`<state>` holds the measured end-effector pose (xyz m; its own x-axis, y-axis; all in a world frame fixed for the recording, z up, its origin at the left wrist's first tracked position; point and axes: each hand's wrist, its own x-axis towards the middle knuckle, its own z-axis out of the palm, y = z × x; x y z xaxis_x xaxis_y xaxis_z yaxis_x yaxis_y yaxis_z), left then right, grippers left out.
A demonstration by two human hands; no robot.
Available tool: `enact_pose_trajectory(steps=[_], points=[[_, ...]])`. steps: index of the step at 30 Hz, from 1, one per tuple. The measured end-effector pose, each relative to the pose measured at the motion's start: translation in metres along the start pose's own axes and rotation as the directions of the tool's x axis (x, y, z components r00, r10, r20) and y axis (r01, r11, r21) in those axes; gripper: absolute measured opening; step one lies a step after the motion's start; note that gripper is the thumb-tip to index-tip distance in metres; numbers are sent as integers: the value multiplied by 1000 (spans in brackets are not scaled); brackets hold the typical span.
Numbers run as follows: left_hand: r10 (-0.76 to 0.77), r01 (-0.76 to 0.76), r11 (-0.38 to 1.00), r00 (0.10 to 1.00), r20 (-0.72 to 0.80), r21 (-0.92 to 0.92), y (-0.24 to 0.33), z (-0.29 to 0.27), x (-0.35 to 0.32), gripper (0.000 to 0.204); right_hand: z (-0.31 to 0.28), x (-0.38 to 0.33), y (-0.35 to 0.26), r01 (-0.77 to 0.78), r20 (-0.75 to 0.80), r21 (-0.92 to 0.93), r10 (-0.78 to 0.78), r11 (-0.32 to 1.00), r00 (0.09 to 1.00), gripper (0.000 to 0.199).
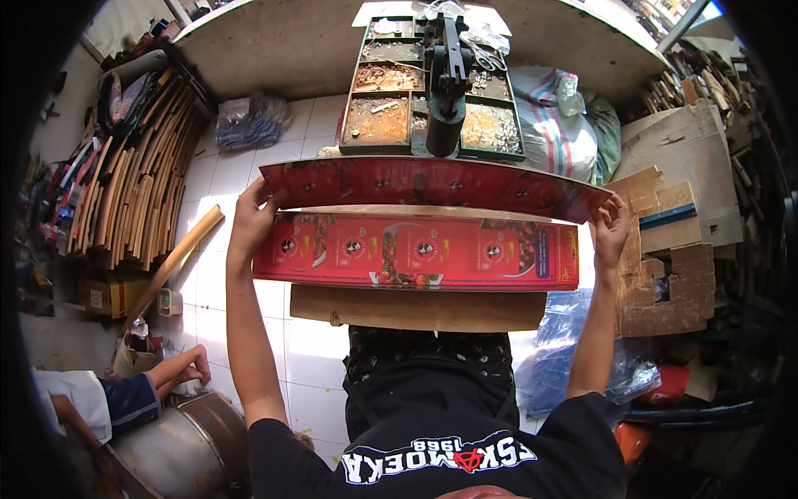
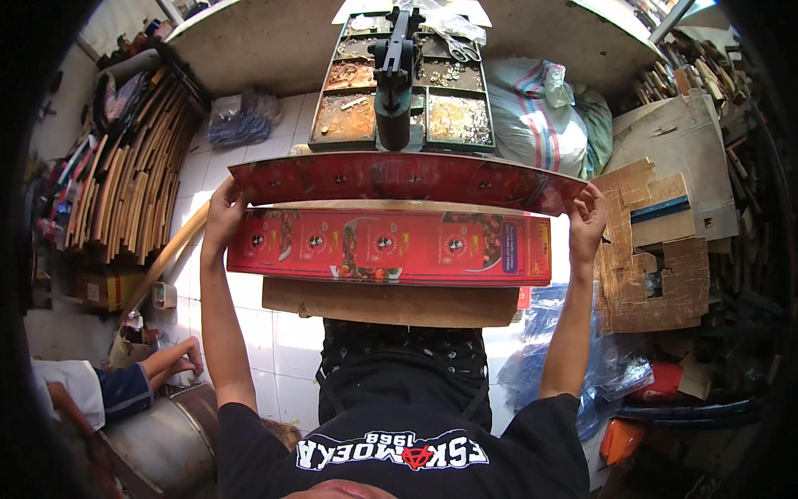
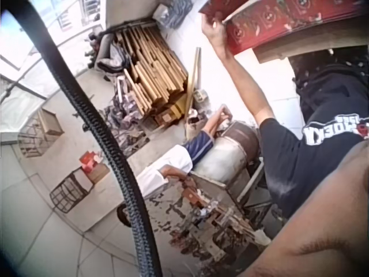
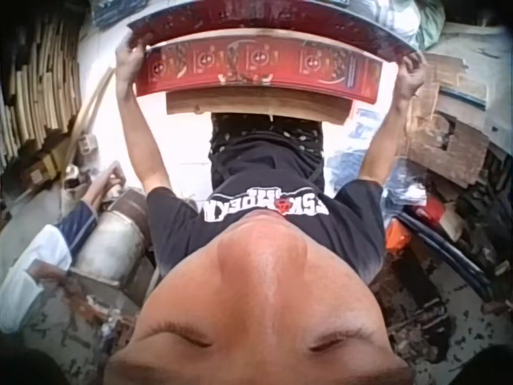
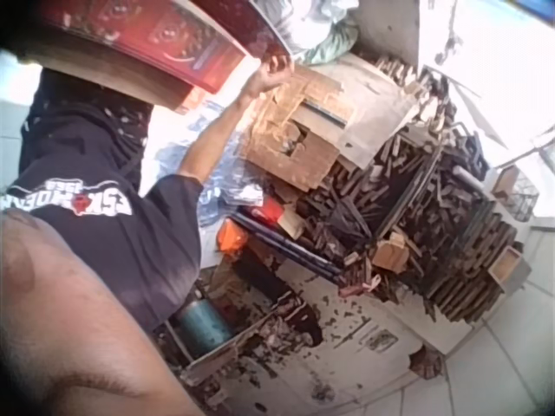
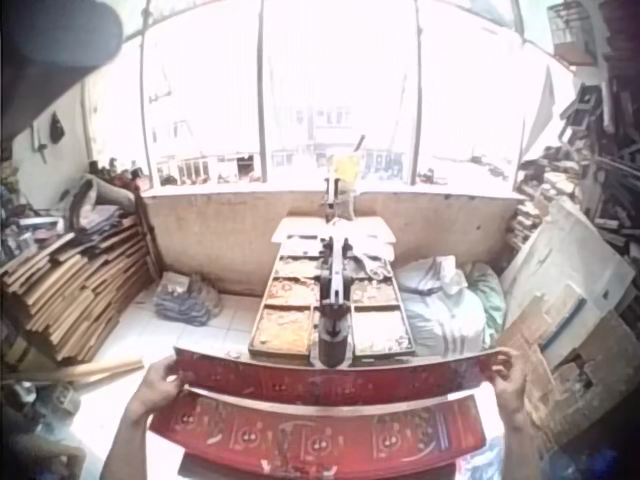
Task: The person picks up a stack of cardboard box flats, aligns them against a wooden block on a table, and uses a manual press tool to attach a small white component to each one before setting them aside.
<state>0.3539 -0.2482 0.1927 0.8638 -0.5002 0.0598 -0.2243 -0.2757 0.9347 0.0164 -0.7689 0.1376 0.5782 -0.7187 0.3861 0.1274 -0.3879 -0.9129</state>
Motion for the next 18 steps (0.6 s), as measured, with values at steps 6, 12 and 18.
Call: enact_pose_trajectory(steps=[6,12,18], points=[[-73,53,968,995,74,244,-22,-12,18,31,2,-3,8,-212,63,46,209,976,976,34],[-210,203,962,977,20,183,-27,-17,5,49,9,-17,-6,-419,98,-71,424,905,900,57],[-256,255,966,967,-10,-42,-51,-22,-32,67,-7,-64,-7,-583,170,-31,579,812,798,74]])
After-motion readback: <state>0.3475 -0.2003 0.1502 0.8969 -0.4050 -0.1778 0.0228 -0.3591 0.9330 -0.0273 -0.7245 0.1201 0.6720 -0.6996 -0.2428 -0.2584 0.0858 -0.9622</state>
